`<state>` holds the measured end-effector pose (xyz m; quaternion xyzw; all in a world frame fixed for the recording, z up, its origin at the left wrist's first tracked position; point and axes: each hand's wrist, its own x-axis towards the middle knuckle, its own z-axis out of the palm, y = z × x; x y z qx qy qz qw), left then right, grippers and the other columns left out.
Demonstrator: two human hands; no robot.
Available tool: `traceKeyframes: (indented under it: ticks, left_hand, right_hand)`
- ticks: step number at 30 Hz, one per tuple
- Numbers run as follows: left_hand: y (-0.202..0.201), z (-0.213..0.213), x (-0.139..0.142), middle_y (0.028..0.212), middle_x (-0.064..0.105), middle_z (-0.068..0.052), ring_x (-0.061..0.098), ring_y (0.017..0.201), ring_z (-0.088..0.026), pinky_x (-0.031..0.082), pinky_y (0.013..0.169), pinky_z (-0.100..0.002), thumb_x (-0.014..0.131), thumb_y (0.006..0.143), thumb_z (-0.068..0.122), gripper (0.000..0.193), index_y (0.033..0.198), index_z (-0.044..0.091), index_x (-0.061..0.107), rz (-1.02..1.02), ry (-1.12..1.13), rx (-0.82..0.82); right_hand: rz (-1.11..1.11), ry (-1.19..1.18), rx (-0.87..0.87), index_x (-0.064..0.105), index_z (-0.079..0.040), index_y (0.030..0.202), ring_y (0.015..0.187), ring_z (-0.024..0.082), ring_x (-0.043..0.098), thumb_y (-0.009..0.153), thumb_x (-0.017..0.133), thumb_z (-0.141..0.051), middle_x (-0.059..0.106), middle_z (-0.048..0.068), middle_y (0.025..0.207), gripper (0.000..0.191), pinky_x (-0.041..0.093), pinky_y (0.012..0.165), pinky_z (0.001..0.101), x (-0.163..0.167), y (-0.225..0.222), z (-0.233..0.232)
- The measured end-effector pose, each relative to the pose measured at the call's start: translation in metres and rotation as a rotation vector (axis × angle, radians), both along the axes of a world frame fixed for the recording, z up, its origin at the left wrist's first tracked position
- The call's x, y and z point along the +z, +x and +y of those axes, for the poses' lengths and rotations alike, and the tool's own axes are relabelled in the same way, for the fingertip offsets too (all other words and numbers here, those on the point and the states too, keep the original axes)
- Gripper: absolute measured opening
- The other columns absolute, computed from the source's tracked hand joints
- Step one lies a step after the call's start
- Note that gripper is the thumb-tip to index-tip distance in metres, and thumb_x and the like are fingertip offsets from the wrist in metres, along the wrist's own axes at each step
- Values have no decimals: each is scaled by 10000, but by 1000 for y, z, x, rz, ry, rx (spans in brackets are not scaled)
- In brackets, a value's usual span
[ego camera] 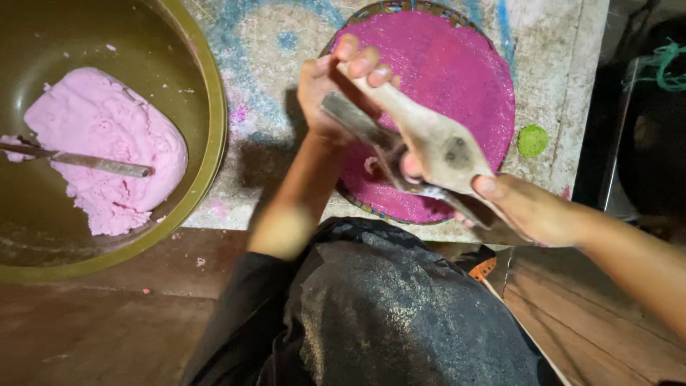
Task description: The person loads pink paste from a bowl into a hand-held wooden extruder tool, then squeezes rosette shapes one at a time onto round pink boards, building up rows of rosettes. Earlier they lift a finished decorated board and tie it with green string.
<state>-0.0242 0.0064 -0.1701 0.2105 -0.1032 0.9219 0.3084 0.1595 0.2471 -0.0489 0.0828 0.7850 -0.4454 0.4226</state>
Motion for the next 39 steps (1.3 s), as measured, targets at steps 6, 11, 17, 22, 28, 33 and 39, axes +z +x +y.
traceKeyframes:
  ticks: [6, 11, 17, 22, 28, 33, 39]
  left_hand:
    - [-16, -1, 21, 927, 579, 10, 590, 937, -170, 498, 997, -418, 490, 1032, 383, 229, 1074, 170, 561, 78, -60, 69]
    - [-4, -19, 33, 926, 565, 12, 591, 940, -175, 504, 967, -402, 503, 1029, 424, 259, 1075, 172, 544, 70, -104, 106]
    - [-2, 9, 37, 922, 556, -3, 586, 943, -182, 507, 990, -421, 508, 1017, 416, 273, 1071, 151, 543, 28, -46, 97]
    - [-23, -8, 41, 929, 561, -7, 596, 940, -177, 527, 968, -411, 494, 1029, 478, 344, 1059, 142, 556, 125, -28, 84]
    - [9, -8, 40, 940, 561, -7, 600, 946, -190, 523, 980, -425, 463, 1045, 471, 337, 1083, 149, 554, 35, -73, 91]
    - [-10, 26, 37, 981, 565, -11, 589, 950, -183, 513, 1003, -420, 464, 1028, 473, 358, 1069, 130, 556, 92, -4, 81]
    - [-30, -4, 40, 979, 577, -11, 597, 952, -181, 526, 948, -391, 483, 1020, 494, 372, 1049, 137, 581, 190, 10, 91]
  right_hand:
    - [49, 158, -18, 721, -51, 1013, 625, 292, 597, 916, 234, -779, 640, 168, 705, 882, 493, 555, 449, 3, -5, 7]
    - [131, -93, -13, 734, -19, 985, 772, 196, 639, 931, 273, -777, 711, 73, 820, 889, 537, 706, 362, 5, 4, -6]
    - [-21, 87, -94, 684, -46, 1082, 668, 309, 603, 1015, 272, -664, 661, 171, 834, 746, 521, 607, 476, 32, -2, 10]
    - [206, 64, 1, 755, -36, 926, 718, 209, 713, 923, 261, -718, 737, 88, 759, 843, 593, 692, 366, 9, -3, -9]
    - [107, -31, -42, 772, -41, 882, 728, 206, 719, 943, 247, -722, 754, 85, 763, 862, 608, 710, 354, 20, 18, -2]
    - [172, 96, -58, 737, -37, 928, 711, 225, 640, 1007, 256, -695, 696, 93, 790, 819, 553, 641, 389, 30, 5, 11]
    - [281, 13, -83, 727, -18, 893, 709, 186, 671, 968, 293, -706, 706, 79, 745, 817, 564, 687, 352, 10, -1, -22]
